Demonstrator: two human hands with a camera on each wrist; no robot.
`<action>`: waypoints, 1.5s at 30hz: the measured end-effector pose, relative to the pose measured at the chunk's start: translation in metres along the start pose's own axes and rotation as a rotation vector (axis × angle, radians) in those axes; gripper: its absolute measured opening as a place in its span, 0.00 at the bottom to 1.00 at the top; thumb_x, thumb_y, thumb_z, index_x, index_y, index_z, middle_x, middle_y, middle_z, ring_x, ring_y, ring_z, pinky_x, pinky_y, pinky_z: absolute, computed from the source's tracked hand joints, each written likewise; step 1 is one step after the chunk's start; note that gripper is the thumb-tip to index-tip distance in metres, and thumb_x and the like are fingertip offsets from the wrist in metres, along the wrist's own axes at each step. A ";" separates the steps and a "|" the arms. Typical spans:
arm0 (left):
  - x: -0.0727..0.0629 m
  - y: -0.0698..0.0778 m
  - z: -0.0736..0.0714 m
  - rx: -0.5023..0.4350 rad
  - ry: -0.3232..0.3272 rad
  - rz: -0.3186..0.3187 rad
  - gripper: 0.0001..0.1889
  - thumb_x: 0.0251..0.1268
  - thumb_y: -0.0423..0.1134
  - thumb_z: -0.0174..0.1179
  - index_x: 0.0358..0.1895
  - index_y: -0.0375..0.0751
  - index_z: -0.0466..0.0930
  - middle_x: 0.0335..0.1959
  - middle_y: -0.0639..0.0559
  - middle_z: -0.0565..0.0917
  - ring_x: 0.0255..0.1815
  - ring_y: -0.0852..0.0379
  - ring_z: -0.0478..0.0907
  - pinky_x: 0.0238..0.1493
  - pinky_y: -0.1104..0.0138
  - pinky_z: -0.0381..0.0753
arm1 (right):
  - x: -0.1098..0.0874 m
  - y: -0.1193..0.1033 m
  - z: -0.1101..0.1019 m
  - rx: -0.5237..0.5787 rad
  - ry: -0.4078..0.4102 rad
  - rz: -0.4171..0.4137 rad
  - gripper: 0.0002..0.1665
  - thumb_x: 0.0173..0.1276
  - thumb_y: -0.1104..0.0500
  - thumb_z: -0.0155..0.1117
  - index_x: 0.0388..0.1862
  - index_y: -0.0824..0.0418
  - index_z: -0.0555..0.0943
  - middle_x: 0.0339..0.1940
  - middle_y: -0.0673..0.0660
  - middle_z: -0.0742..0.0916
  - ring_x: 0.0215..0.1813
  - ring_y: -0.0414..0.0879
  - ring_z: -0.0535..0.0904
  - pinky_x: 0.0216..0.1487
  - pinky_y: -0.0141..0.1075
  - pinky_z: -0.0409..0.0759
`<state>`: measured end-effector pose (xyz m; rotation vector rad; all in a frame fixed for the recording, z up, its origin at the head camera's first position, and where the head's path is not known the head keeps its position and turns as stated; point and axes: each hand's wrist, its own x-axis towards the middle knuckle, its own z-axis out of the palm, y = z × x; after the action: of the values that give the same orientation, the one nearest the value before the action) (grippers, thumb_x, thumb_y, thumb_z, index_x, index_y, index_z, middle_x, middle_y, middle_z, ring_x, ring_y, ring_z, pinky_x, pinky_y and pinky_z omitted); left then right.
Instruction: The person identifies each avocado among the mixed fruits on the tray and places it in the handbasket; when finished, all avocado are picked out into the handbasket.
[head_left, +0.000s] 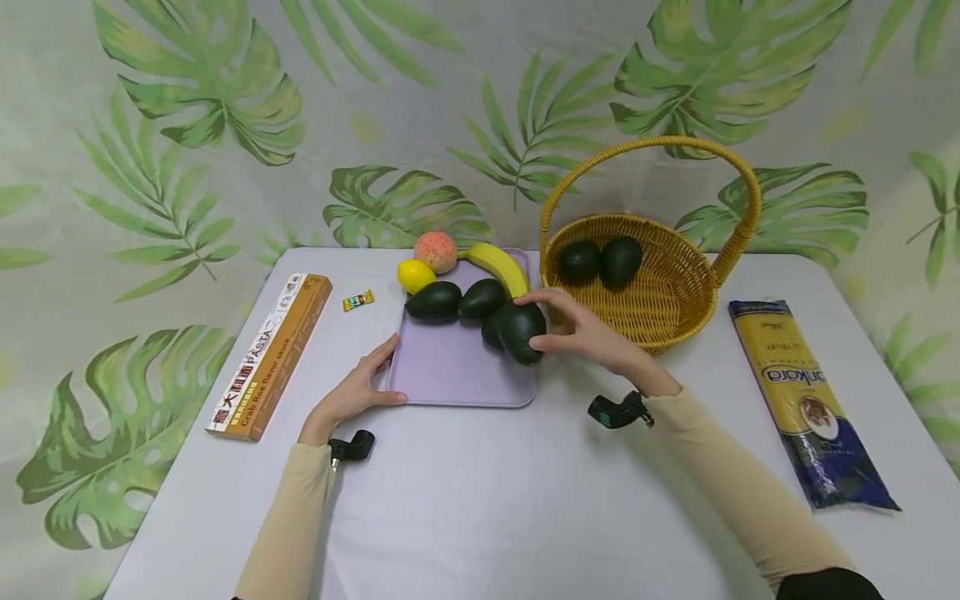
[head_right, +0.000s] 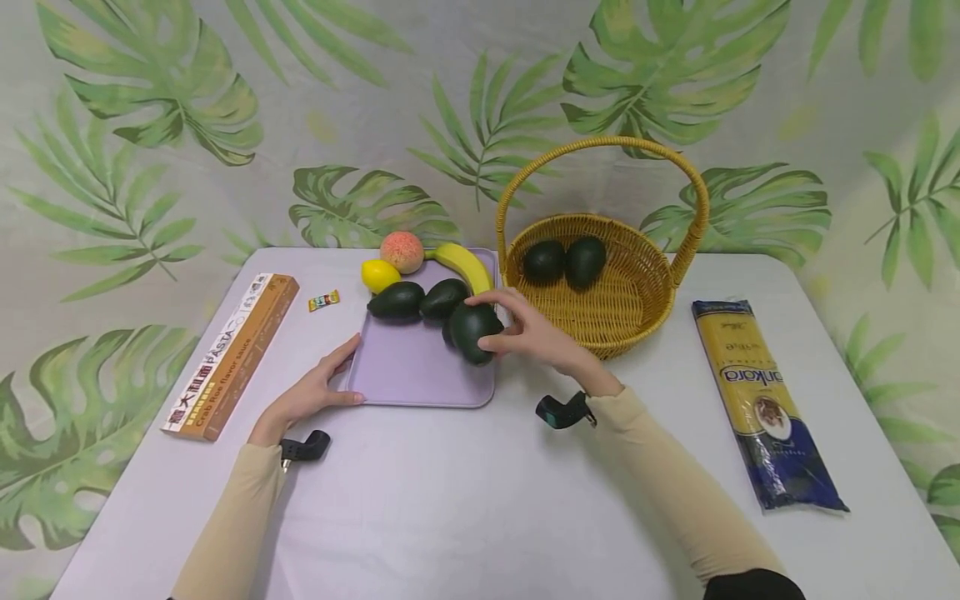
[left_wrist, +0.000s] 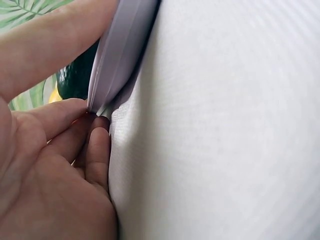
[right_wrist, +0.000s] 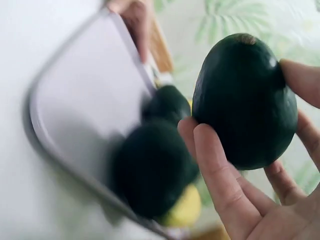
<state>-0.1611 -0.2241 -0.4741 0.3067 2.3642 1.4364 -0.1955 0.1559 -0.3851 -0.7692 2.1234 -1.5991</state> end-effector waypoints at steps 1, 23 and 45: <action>0.000 0.000 0.000 -0.001 -0.001 0.002 0.54 0.53 0.38 0.72 0.78 0.46 0.41 0.78 0.46 0.43 0.74 0.41 0.46 0.72 0.50 0.44 | -0.004 -0.001 -0.008 0.001 0.021 0.006 0.32 0.66 0.60 0.65 0.68 0.53 0.67 0.68 0.54 0.61 0.43 0.56 0.80 0.46 0.41 0.80; -0.003 -0.001 -0.001 -0.001 0.003 0.021 0.54 0.54 0.38 0.71 0.77 0.44 0.41 0.78 0.45 0.42 0.75 0.40 0.44 0.72 0.50 0.44 | -0.069 0.026 -0.138 -0.132 0.402 0.219 0.37 0.70 0.56 0.60 0.74 0.55 0.59 0.75 0.60 0.49 0.46 0.38 0.77 0.42 0.32 0.82; 0.000 0.000 0.002 -0.006 -0.005 0.019 0.54 0.54 0.38 0.71 0.77 0.45 0.41 0.78 0.46 0.42 0.75 0.41 0.45 0.72 0.51 0.44 | -0.027 0.023 -0.158 -0.499 0.323 0.409 0.32 0.69 0.64 0.59 0.70 0.67 0.63 0.72 0.75 0.51 0.59 0.69 0.64 0.44 0.54 0.79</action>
<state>-0.1606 -0.2229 -0.4751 0.3311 2.3584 1.4494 -0.2722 0.2967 -0.3628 -0.1788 2.7401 -1.0433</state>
